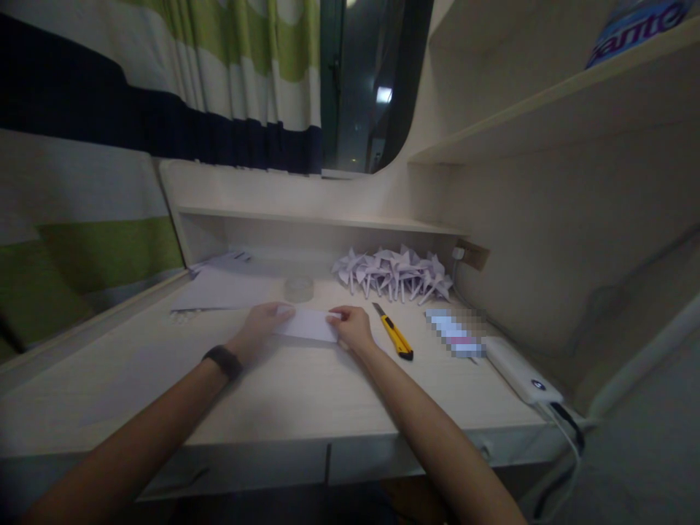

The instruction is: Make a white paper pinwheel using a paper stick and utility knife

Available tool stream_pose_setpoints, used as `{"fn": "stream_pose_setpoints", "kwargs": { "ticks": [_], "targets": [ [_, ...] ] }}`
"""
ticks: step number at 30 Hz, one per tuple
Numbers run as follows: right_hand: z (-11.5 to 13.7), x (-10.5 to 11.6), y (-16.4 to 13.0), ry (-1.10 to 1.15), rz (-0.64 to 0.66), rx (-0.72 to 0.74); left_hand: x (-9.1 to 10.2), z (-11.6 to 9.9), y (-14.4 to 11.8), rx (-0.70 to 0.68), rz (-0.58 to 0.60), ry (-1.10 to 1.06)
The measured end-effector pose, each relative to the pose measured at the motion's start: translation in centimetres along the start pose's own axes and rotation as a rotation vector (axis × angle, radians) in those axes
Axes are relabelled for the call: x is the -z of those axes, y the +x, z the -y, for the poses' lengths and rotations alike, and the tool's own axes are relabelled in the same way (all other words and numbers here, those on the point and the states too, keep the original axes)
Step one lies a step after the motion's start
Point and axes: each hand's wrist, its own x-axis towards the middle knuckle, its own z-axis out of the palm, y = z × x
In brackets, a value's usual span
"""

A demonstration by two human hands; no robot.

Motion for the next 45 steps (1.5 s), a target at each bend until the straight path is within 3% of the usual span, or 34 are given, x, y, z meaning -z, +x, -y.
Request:
{"fn": "stream_pose_setpoints", "kwargs": {
  "ticks": [7,14,45],
  "targets": [
    [-0.3,0.0,0.2,0.045,0.002,-0.013,-0.2,-0.9,-0.5,0.024,0.014,-0.058],
    [-0.8,-0.4,0.2,0.019,0.043,-0.016,-0.1,-0.3,-0.4,0.024,0.05,-0.025],
    [1.7,0.1,-0.9,-0.047,0.034,-0.042,0.2,2.3,0.9,-0.006,0.149,-0.078]
  ]
}}
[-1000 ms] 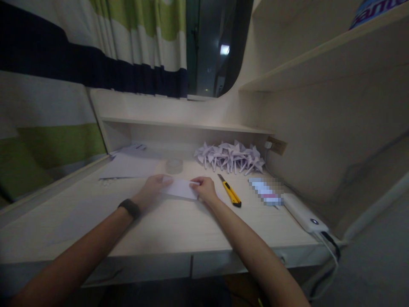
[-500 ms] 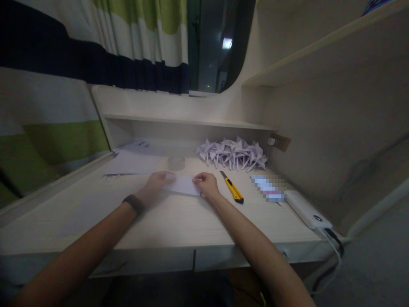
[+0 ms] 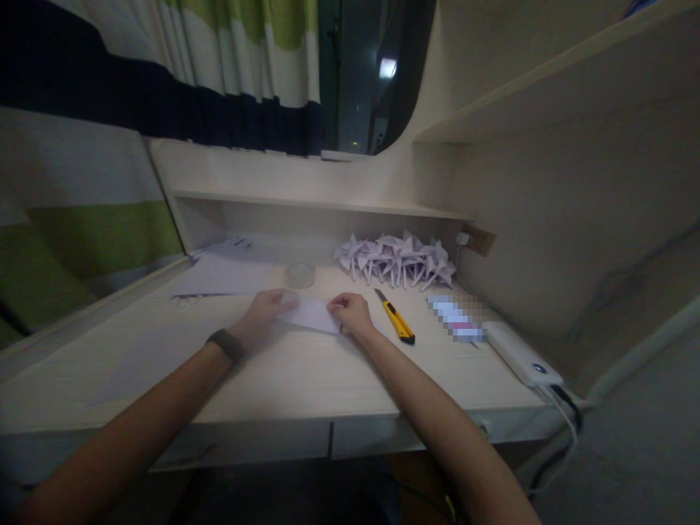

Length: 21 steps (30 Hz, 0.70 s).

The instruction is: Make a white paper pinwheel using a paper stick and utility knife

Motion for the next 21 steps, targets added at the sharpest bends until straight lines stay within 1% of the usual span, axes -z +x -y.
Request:
{"fn": "stream_pose_setpoints", "kwargs": {
  "ticks": [7,14,19,21],
  "targets": [
    [-0.18,-0.1,0.13,0.019,0.009,0.004,-0.21,-0.64,-0.36,0.003,-0.029,0.055],
    [-0.3,0.0,0.35,0.05,-0.016,0.008,-0.13,-0.33,0.01,0.007,-0.018,0.049],
    [-0.15,0.1,0.4,0.16,-0.095,-0.01,-0.22,-0.48,-0.28,0.014,0.037,0.043],
    [-0.01,0.12,0.38,0.227,-0.095,-0.027,-0.23,-0.67,-0.48,0.012,0.065,0.058]
  ]
}}
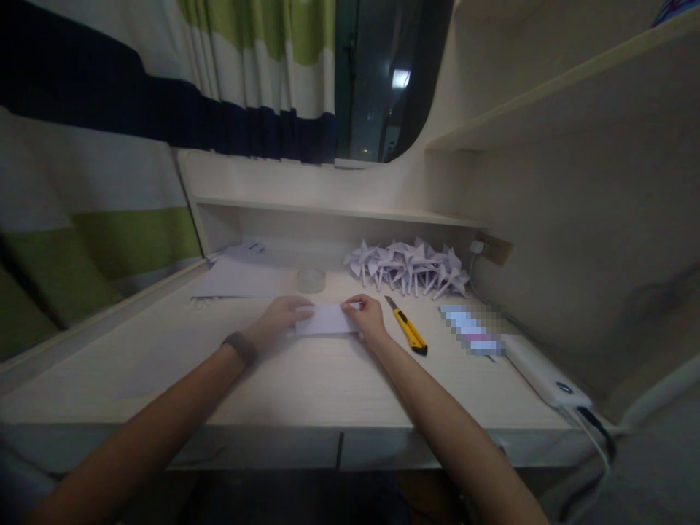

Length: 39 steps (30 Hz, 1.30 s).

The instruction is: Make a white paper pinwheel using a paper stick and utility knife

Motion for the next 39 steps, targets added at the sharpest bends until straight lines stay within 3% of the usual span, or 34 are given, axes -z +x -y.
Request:
{"fn": "stream_pose_setpoints", "kwargs": {
  "ticks": [15,23,28,32,36,39],
  "targets": [
    [-0.9,0.2,0.5,-0.082,-0.038,0.001,0.0,-0.1,-0.1,0.019,-0.026,-0.057],
    [1.8,0.7,-0.7,-0.535,-0.045,0.257,-0.1,0.5,0.3,-0.061,-0.078,-0.048],
    [2.5,1.0,-0.9,-0.594,-0.019,0.399,0.2,0.5,0.6,-0.168,-0.145,0.087],
    [2.3,1.3,-0.6,-0.618,0.01,0.364,0.6,0.6,0.9,-0.142,-0.161,0.091],
    [2.1,1.2,-0.7,-0.652,0.082,0.395,0.9,0.9,0.9,-0.154,-0.092,0.142],
    [2.0,0.9,-0.9,-0.688,0.131,0.427,0.9,1.3,0.9,-0.179,-0.026,0.304]
  ]
}}
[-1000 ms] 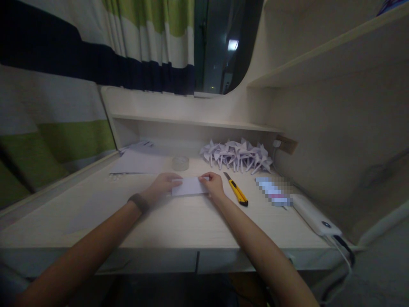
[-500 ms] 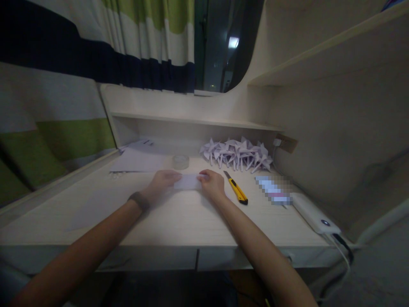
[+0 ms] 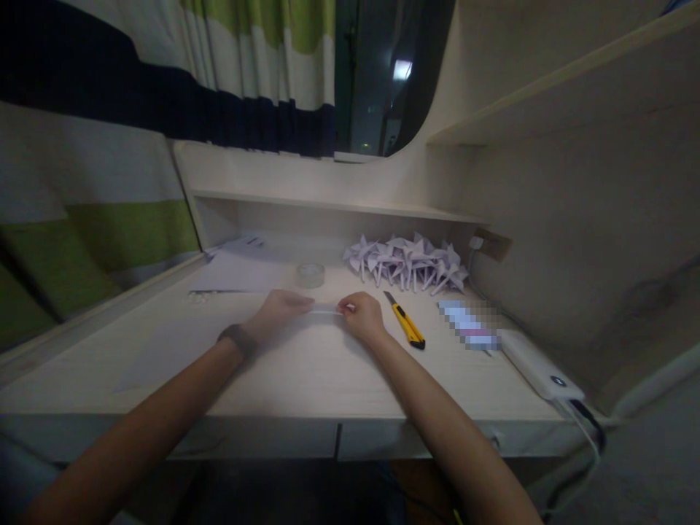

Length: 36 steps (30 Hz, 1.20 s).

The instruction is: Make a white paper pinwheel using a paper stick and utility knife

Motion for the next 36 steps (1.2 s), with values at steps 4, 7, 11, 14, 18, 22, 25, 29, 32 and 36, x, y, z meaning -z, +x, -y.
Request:
{"fn": "stream_pose_setpoints", "kwargs": {
  "ticks": [4,7,11,14,18,22,25,29,32,36],
  "targets": [
    [0.1,-0.4,-0.3,-0.029,0.012,0.052,-0.6,0.1,-0.2,-0.097,0.009,0.266],
    [0.1,-0.6,-0.4,-0.04,0.042,0.101,-1.1,0.1,-0.5,-0.175,0.013,0.391],
    [0.2,-0.6,-0.6,-0.084,0.157,0.13,-1.3,0.2,-0.7,-0.261,0.069,0.483],
    [0.4,-0.5,-0.7,-0.106,0.256,0.137,-1.3,0.4,-0.6,-0.301,0.154,0.478],
    [0.5,-0.3,-0.8,-0.083,0.345,0.106,-1.2,0.4,-0.5,-0.302,0.264,0.49],
    [0.4,-0.1,-0.7,-0.032,0.355,0.082,-0.8,0.1,-0.4,-0.203,0.263,0.492],
    [0.1,-0.1,-0.5,0.001,0.368,0.076,-0.5,-0.2,-0.4,-0.171,0.255,0.478],
    [-0.2,-0.2,-0.4,0.009,0.376,0.073,-0.5,-0.3,-0.4,-0.17,0.291,0.439],
    [-0.3,-0.3,-0.4,0.021,0.371,0.072,-0.6,-0.3,-0.4,-0.193,0.293,0.434],
    [-0.2,-0.3,-0.5,0.011,0.345,0.092,-0.7,-0.2,-0.4,-0.254,0.285,0.407]
  ]
}}
